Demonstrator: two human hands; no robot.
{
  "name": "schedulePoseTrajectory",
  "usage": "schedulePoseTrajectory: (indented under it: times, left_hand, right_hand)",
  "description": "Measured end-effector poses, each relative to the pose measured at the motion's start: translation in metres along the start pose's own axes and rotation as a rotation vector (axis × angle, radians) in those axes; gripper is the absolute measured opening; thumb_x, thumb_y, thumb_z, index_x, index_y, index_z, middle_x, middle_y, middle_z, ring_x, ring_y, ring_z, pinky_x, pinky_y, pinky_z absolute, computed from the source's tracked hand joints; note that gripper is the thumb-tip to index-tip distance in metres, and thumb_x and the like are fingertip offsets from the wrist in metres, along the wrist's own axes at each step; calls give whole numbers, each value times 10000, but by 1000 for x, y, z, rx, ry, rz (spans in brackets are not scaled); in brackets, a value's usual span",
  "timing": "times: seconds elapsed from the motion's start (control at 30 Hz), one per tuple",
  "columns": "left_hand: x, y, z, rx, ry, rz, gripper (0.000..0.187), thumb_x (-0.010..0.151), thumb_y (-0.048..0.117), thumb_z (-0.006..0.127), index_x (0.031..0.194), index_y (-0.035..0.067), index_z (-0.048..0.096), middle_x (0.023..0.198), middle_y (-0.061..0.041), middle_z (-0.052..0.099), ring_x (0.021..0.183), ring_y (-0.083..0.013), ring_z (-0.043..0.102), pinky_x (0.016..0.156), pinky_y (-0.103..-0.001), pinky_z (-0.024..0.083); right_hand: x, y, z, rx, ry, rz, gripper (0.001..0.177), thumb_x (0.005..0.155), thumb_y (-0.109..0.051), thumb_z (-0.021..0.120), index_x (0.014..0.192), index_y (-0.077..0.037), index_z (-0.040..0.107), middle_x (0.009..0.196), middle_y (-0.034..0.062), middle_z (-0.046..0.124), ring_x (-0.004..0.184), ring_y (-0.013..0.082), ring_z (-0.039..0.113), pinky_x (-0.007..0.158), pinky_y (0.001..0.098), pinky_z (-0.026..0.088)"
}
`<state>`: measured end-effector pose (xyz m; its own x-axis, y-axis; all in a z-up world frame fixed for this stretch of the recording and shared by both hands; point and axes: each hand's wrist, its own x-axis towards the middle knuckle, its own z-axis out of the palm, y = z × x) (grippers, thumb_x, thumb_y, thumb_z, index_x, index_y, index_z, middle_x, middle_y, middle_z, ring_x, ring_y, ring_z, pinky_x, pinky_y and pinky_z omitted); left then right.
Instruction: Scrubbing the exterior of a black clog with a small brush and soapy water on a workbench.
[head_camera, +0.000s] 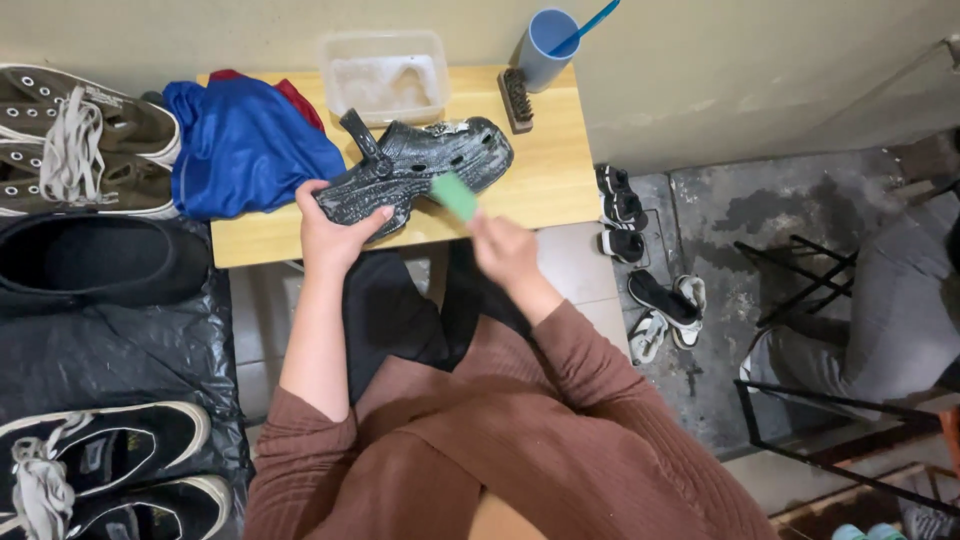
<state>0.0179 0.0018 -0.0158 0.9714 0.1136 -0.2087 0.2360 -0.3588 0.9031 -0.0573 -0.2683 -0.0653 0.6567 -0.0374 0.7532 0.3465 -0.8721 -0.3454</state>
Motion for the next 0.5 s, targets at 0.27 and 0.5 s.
schedulePoseTrajectory:
  times: [0.27,0.5]
  left_hand:
    - [-24,-32,13,-43,135,391,937,560,303,1072,1191,100,409,1387,-312,503,1297,-478,536,1100,-548,406]
    - [-3,-38,12,-71,159,749,838,552,174,1078,1007,57,384,1516,-290,450,1358,-485,511,1158,-562,385]
  right_hand:
    - [30,85,-18,416,181,698,38,939,-153,795,939,-120,775,670,22,690,698,53,618,631,270,518]
    - [71,86,-26,591,-76,820,69,910,-138,819,940,-113,763,757,61,745,564,61,618,492,206,498]
